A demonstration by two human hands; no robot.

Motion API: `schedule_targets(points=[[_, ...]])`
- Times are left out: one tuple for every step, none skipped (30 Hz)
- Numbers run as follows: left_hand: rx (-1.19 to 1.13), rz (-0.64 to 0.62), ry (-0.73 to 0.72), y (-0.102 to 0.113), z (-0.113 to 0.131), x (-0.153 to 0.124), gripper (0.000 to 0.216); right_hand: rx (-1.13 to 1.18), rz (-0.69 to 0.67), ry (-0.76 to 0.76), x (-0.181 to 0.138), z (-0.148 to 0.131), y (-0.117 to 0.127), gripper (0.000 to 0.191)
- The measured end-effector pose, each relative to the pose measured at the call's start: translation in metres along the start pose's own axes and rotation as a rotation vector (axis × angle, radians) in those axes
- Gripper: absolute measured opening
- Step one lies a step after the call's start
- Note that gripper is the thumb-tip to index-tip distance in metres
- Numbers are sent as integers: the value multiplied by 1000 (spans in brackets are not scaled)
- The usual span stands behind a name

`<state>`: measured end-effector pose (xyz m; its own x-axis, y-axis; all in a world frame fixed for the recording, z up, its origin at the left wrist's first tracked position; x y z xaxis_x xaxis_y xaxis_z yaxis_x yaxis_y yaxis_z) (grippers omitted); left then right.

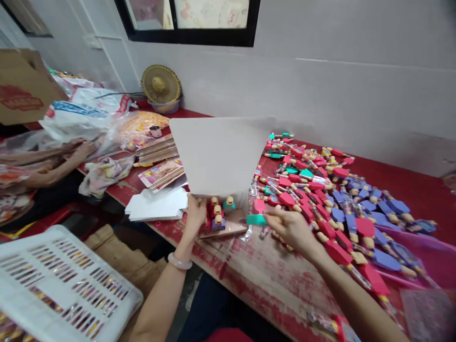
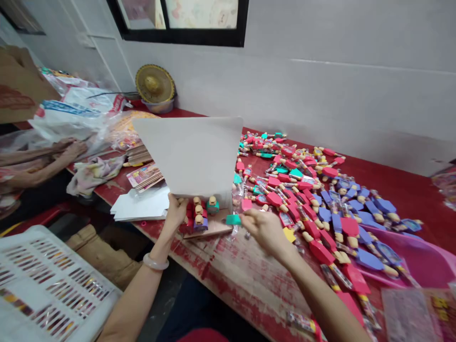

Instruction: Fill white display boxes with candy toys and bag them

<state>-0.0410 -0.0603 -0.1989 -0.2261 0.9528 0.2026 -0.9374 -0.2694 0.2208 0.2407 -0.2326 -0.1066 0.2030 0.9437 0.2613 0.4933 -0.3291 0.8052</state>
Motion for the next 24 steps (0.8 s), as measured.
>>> schedule_targets(points=[[6,7,-10,1,4,-1,28,-28,-32,39,2,-13,-15,37],[13,12,-16,2,7,-1,28,-75,-62,64,7,-24,-32,34],[19,12,-15,2,9,-2,27,-140,-88,73,13,-31,-49,31],[22,6,-8,3,11,-3,27,-210,-117,75,19,-36,-64,29],[23,-3,2,3,11,-3,26,-275,-149,80,25,-40,-76,27],[24,-13,12,3,11,-4,25,-332,-185,96,30,-44,-86,26],[24,-19,19,3,12,-4,25,-382,-221,124,35,-48,-92,27],[25,-22,21,3,12,-4,25,-422,-256,162,38,-52,-96,28],[24,-22,18,3,12,-5,26,-452,-286,200,41,-57,-99,30],[20,-20,14,3,12,-5,26,-475,-309,224,43,-61,-100,31],[16,-17,9,4,13,-5,27,-495,-318,227,47,-64,-101,33],[11,-15,3,4,13,-5,26,-511,-316,212,51,-65,-101,35],[5,-16,-3,4,14,-5,26,-517,-304,190,55,-67,-103,37],[0,-19,-6,3,14,-5,26,-515,-288,170,60,-67,-105,38],[-2,-23,-5,3,15,-5,25,-512,-272,147,63,-67,-109,39],[-3,-25,-1,2,15,-6,25,-500,-266,133,65,-67,-114,38],[-3,-23,4,2,15,-6,25,-479,-260,119,66,-67,-121,38],[-5,-18,8,2,15,-6,26,-446,-246,99,64,-67,-127,36],[-9,-14,11,2,15,-6,26,-401,-225,65,61,-66,-134,35],[-13,-12,14,3,15,-6,26,-342,-197,24,56,-63,-139,34],[-15,-13,19,3,14,-6,26,-267,-162,-13,51,-60,-144,34],[-14,-17,25,3,14,-6,26,-177,-122,-40,47,-55,-146,35],[-11,-22,32,3,13,-5,26,-82,-78,-58,44,-48,-147,37],[-7,-25,35,3,12,-5,26,9,-30,-62,43,-38,-144,37]])
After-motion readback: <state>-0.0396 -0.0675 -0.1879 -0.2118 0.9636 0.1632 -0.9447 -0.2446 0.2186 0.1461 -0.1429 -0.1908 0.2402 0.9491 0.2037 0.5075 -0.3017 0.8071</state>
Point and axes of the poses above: each hand's wrist, its own x-axis towards the middle knuckle, its own y-axis out of the back of the hand, z = x × y, the point moved 6 cm from there along x, towards the middle knuckle, and after that the axes turned 9 degrees about z, right-handed, at the moved point
